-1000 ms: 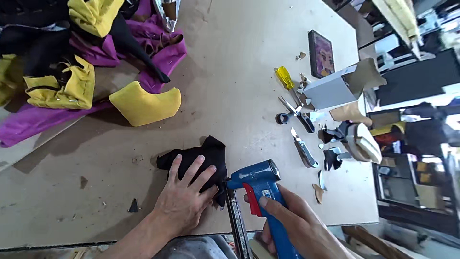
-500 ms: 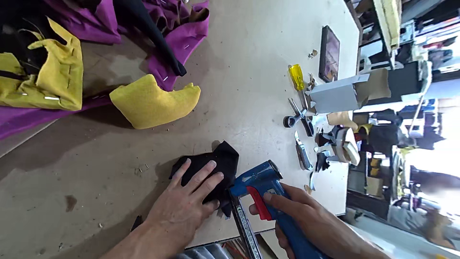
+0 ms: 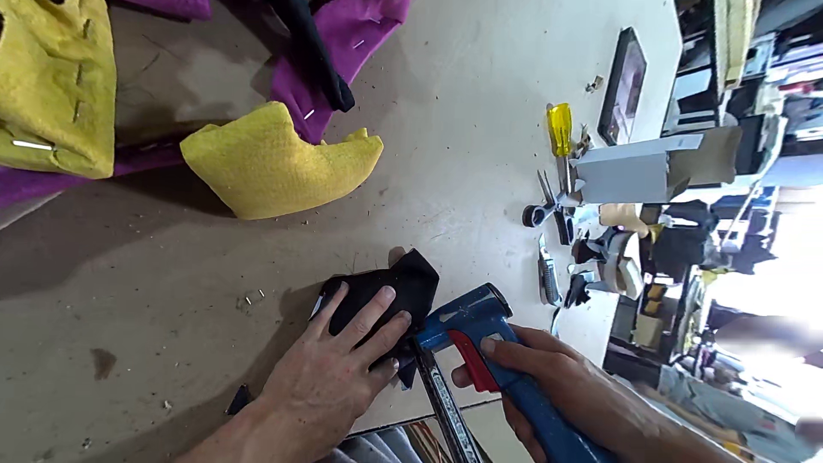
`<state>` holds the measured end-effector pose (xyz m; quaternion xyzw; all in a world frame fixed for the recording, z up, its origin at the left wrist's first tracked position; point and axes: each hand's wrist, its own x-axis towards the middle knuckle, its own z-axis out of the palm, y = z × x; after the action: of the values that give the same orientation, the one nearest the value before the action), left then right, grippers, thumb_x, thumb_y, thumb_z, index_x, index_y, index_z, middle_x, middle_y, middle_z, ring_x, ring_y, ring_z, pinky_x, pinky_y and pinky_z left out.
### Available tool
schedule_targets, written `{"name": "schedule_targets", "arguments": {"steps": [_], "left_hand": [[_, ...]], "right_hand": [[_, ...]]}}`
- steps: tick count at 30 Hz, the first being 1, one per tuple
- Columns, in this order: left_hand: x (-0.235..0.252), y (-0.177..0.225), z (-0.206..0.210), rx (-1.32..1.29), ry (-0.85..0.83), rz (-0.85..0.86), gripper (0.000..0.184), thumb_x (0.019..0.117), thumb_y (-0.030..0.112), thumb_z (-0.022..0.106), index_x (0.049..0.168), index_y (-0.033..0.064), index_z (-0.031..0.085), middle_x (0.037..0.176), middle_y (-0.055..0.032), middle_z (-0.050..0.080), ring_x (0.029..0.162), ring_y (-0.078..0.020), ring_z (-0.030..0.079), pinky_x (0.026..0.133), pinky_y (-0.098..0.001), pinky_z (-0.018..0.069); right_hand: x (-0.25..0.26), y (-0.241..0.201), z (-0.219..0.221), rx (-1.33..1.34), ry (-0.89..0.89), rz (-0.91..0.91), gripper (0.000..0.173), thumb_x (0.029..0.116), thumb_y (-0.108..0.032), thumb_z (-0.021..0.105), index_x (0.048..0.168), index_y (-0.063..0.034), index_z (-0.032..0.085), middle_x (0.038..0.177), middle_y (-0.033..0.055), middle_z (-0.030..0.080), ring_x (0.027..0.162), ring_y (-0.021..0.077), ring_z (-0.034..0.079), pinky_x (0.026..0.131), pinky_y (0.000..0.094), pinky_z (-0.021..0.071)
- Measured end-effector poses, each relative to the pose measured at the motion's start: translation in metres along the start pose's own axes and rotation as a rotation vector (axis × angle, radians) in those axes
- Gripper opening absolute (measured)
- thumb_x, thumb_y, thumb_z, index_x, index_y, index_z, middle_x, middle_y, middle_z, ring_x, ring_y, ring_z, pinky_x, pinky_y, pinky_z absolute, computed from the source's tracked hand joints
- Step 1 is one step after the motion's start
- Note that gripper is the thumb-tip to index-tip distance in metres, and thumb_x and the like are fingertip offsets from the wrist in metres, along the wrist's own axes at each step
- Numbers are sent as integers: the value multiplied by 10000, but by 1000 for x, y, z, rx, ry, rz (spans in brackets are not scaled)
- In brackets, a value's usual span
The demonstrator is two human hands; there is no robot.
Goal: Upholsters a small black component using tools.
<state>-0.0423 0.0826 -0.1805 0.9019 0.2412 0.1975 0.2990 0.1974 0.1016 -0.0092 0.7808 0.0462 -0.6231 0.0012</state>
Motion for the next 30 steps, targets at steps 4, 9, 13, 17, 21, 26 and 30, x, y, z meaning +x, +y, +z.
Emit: {"name": "schedule_targets", "arguments": {"steps": [4,9,13,17,21,26,30], "left_hand": [[0,1,2,5,-3,8,351,804,233,738,1148,304,730,1601,32,438,1541,-308,291,1110,-732,306],[-1,-1,1,15,-11,26,364,789,260,757,1149,316,733,1611,38,424,1553,-318,256,1117,-752,271],[-2,-3,-1,21,-4,51,343,840,248,706,1173,326,727,1607,24,431,1552,-340,253,1114,-768,263],[-4,7,-1,50,-16,11,498,704,209,831,1176,323,719,1611,10,423,1554,-357,241,1103,-804,216],[-8,19,8,102,15,-22,597,736,99,796,1273,334,686,1605,9,433,1549,-370,245,1092,-820,187],[-11,28,18,151,72,-70,503,918,47,597,1316,346,668,1604,43,436,1553,-327,251,1128,-770,172],[-12,28,18,149,61,-95,514,918,51,588,1324,359,659,1611,58,424,1556,-308,247,1126,-757,183]], "right_hand": [[-2,-3,3,-10,24,-1,228,1066,-227,395,1199,-110,538,998,127,767,495,222,674,417,327,572],[-8,-6,13,-27,59,5,211,1069,-248,424,1182,-104,530,904,123,736,480,213,652,419,333,572],[-13,-5,11,-51,81,-26,196,1074,-227,444,1196,-110,544,985,112,760,513,214,680,437,324,581],[-17,-2,8,-78,108,-51,194,1078,-229,442,1189,-119,557,1014,106,760,522,216,686,438,325,585],[-19,-6,7,-106,123,-38,183,1080,-230,460,1194,-123,554,1008,100,754,536,220,691,442,330,592],[-18,-15,8,-159,124,12,181,1092,-237,455,1207,-129,545,1016,93,758,537,217,691,440,324,585],[-14,-24,10,-171,102,62,177,1094,-247,468,1204,-130,543,1013,99,758,537,228,694,443,331,589]]}}
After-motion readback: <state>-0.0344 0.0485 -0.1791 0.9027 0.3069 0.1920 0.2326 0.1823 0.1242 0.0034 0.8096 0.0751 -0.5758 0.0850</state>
